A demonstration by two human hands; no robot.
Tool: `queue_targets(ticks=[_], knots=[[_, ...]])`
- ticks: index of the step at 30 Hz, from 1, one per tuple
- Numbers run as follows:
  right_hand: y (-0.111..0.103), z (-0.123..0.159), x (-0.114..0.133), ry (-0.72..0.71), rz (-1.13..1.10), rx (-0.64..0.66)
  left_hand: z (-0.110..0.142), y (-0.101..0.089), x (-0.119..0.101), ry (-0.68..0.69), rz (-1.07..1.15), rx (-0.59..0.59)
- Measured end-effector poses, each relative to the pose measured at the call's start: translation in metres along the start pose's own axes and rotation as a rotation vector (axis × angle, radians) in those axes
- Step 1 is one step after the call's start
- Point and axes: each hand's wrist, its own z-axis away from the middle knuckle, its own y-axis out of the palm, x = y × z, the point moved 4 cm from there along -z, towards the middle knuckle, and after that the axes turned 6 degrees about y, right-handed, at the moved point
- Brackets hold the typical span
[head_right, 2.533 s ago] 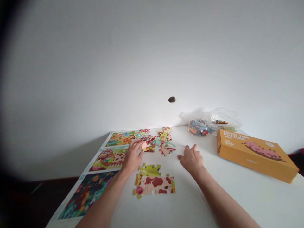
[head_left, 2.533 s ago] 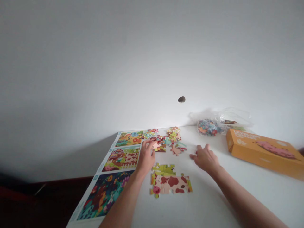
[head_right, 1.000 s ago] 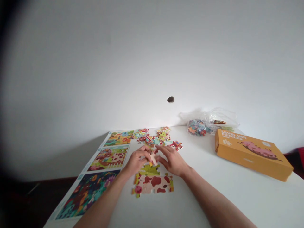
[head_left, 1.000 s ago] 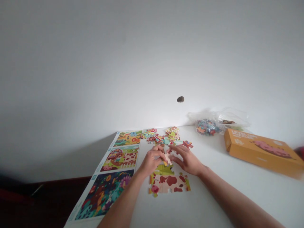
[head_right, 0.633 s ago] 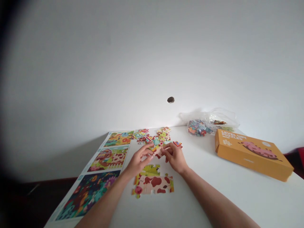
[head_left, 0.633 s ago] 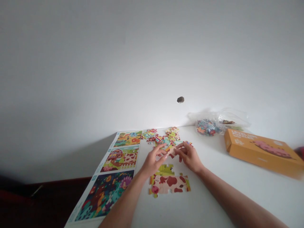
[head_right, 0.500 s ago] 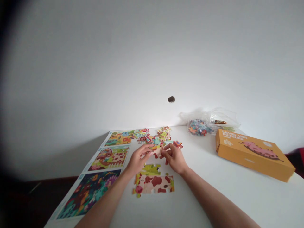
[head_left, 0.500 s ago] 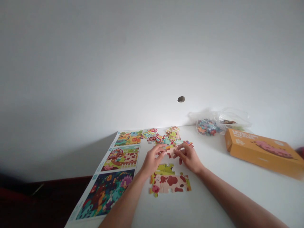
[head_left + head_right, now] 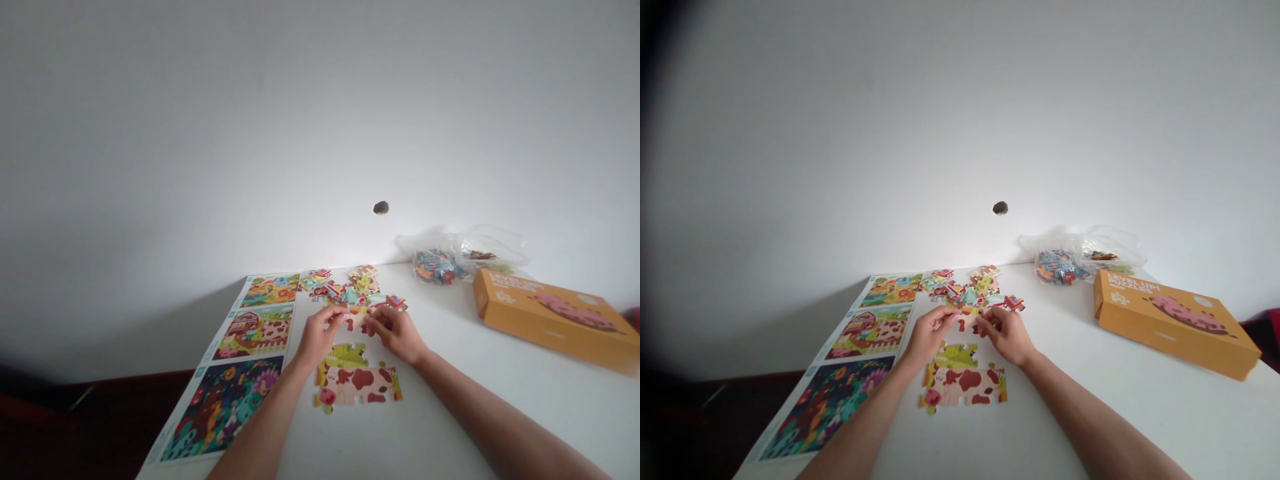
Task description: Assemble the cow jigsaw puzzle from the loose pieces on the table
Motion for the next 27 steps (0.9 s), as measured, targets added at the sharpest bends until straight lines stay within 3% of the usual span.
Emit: queue_targets(ticks=[8, 27], knots=[[-0.0035, -0.0016, -0.0043, 0.012, 0.068, -0.035, 0.0000, -0.0004, -0.0049, -0.016, -0.003, 0.062], [-0.0057, -0.0001, -0.0027, 0.003, 0.087, -0.048, -0.0020, -0.0030, -0.0083, 0.061, -0.147, 0.068]])
